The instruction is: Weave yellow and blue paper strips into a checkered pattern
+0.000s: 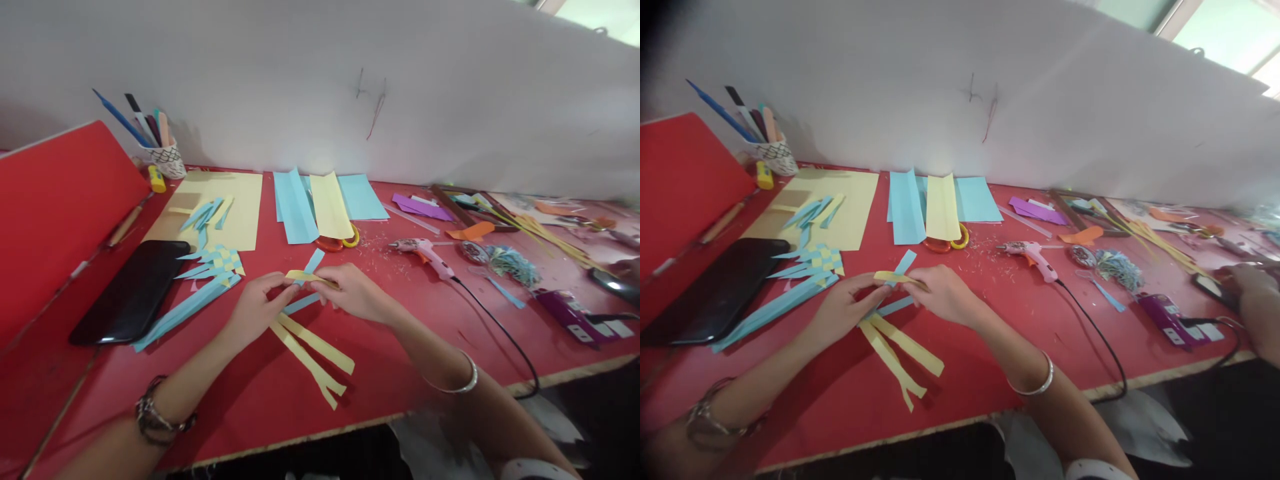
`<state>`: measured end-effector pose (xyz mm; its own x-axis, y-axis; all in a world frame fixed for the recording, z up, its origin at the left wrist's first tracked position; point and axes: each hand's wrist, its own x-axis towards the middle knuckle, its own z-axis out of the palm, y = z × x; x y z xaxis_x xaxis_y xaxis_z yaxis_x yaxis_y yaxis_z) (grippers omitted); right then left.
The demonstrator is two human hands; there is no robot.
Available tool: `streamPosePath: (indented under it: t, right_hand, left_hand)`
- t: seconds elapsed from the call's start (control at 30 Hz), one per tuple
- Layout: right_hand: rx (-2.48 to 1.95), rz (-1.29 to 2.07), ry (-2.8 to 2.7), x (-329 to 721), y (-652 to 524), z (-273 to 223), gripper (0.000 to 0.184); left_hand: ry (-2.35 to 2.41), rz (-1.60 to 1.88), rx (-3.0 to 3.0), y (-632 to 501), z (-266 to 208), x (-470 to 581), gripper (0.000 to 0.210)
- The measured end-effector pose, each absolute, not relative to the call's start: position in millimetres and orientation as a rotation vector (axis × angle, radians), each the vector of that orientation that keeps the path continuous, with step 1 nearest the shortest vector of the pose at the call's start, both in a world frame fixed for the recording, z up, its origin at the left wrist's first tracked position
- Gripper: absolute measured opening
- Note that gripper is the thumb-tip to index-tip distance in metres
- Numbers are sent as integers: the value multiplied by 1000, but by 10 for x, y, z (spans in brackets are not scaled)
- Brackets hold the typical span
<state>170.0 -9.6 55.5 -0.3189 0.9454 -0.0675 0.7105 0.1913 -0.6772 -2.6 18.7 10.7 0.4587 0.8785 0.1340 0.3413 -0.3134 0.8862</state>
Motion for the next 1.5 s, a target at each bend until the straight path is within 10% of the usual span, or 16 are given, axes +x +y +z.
streamPosePath:
  t: [0.37,0.73,1.5]
  right_hand:
    - [-1745,517,-2282,1766,-49,758,27]
    - [-1622,1394,-1963,1829,-83,587,22]
    - [-1577,1240,-1593,1643,-28,336,23]
  left_hand:
    - [1054,860,1782,171,141,-11,23]
    - [1033,814,1747,179,168,-29,26]
    - [996,681,1780,193,143,-28,25]
